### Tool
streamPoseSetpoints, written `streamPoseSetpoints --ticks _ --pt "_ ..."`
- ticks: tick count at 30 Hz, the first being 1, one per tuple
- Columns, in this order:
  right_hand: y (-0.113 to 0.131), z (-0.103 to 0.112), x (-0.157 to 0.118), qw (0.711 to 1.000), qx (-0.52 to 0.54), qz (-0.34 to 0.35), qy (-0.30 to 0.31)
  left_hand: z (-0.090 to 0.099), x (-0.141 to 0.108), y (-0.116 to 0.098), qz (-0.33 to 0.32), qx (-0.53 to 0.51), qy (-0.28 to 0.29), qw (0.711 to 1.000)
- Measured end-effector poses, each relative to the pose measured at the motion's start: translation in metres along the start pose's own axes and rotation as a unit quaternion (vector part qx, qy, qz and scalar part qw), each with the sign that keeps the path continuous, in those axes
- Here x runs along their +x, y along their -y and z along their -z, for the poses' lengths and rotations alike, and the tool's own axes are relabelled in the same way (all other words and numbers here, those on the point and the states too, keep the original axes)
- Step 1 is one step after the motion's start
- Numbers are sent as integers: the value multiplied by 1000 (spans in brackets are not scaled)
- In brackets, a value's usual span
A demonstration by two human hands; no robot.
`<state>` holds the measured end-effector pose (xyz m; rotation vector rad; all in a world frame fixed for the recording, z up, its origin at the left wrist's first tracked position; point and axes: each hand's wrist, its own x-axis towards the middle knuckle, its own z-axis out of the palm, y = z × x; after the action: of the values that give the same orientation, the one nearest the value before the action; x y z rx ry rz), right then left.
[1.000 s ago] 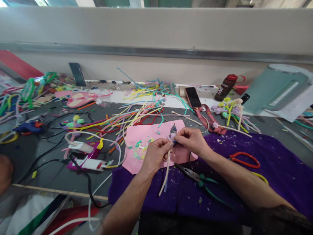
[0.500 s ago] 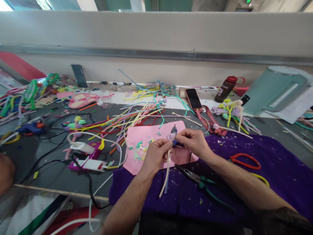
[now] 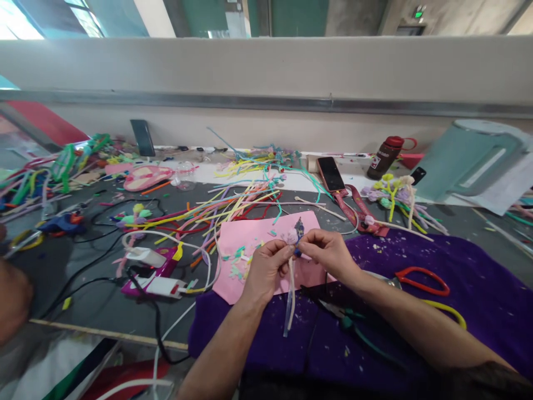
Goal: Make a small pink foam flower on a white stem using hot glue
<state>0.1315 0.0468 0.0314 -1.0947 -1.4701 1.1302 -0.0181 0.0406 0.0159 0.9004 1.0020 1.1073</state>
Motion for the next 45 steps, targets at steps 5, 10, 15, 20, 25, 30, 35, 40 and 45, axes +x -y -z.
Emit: streamPoseSetpoints --ticks 5,10,15,20,25,30,35,40,45 --pt "-3 -3 0 1000 6 -4 7 1 0 2 -18 10 -4 1000" --pt "-5 -3 0 1000 15 -5 2 2 0 3 -23 23 -5 999" --pt "-4 -4 0 1000 22 -10 -4 1 -1 2 -32 40 -6 999" --pt "-3 -4 0 1000 25 -5 -9 0 -1 2 -28 49 -4 998" --pt "-2 -4 1 1000 23 -13 -14 1 -1 4 -23 50 -2 998" --pt "0 -4 1 999 21 -19 -18 1 0 4 -22 49 2 999" --pt "-1 -4 1 1000 12 -15 -18 0 -1 3 -19 56 1 998" --pt "0 -4 1 1000 17 -21 -14 1 0 2 2 31 3 1000" --pt "3 -2 -1 999 34 -40 9 3 2 -1 51 -71 -18 996"
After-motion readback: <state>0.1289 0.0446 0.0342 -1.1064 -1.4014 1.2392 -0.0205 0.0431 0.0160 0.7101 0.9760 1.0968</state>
